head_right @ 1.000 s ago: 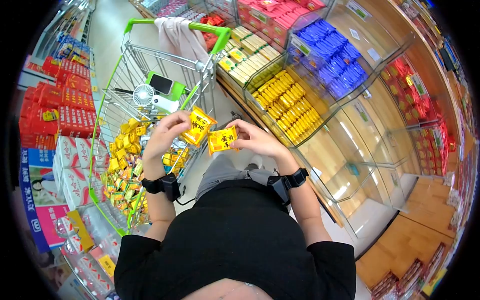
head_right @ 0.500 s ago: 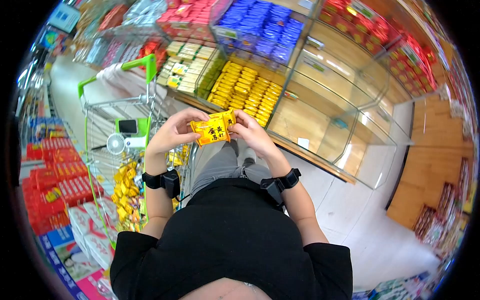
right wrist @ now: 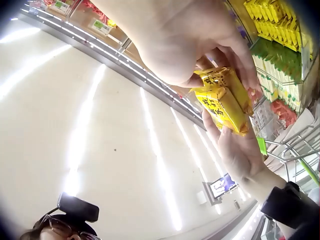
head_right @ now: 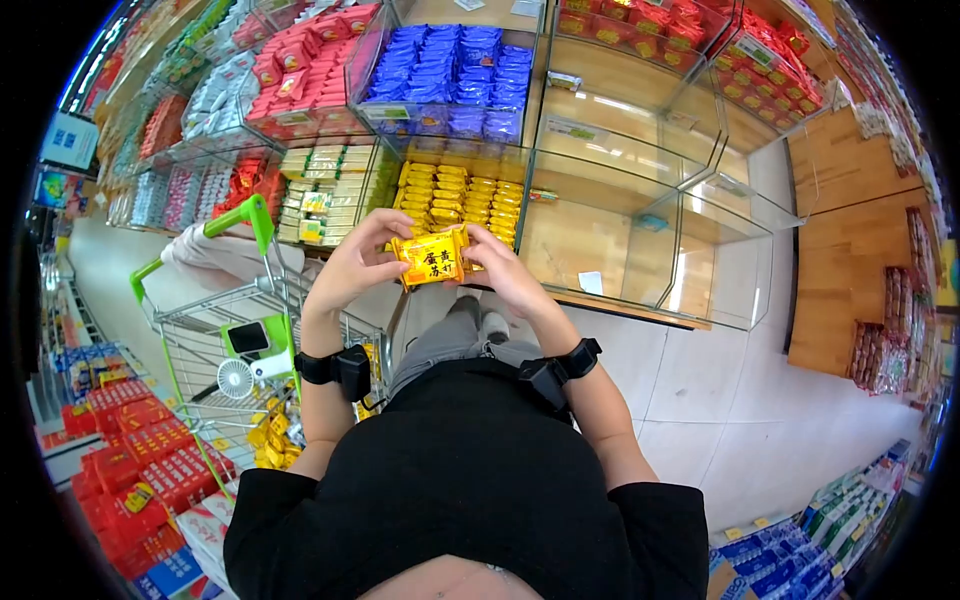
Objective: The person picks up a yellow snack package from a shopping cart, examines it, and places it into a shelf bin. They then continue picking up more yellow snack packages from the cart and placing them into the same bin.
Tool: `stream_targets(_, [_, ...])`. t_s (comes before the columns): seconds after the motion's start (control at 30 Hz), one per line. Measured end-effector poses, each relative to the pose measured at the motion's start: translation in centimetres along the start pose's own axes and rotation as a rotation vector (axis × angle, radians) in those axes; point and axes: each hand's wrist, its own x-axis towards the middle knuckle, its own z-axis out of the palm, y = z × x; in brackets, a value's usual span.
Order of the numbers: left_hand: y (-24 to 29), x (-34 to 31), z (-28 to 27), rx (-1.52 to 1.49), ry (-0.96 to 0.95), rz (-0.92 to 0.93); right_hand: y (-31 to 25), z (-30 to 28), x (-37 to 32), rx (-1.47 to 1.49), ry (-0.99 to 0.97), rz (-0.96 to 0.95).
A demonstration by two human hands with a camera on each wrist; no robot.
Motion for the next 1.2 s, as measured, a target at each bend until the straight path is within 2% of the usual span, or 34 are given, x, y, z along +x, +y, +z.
stream_targets(0.17, [0.1, 1.6, -1.4, 0.081, 0.032, 0.024, 0.6, -0.8, 2.8, -0.01, -0.037, -0.026])
stream_targets(0.3, [-0.6, 2.9, -2.3, 0.139, 0.105, 0.068, -0.3, 0.3, 3.9, -0.174, -0.049, -0.117])
stream_targets(0.43, [-0.6, 3.7, -3.6, 0.134, 0.085, 0.057, -0.2, 0.7, 5.3, -0.284, -0.021, -0.212])
stream_targets(0.83, [-3.3, 5.1, -6.2, 0.15, 0.132, 0.055, 0.2, 0.8, 9.3, -0.477, 0.07, -0.232])
stream_targets(0.87, [-3.7, 5.2, -6.4, 0.252, 0.171, 0.014, 0.3, 0.6, 9.8, -0.479, 0.072, -0.233])
stream_targets(0.9, [-3.9, 5.3, -6.6, 0.353, 0.21, -0.027, 0.7, 0.2, 10.3, -0.564, 0.105, -0.216])
stream_targets(1.13, [-7.0, 6.0, -8.7, 0.413, 0.185, 0.047, 4.3, -3.6, 13.8, -1.03, 0.295, -0.194])
stream_targets(1.2, [-8.4, 6.4, -9.2, 0.392, 0.157, -0.104, 5.5, -4.7, 14.7, -1.141, 0.33, -0.196])
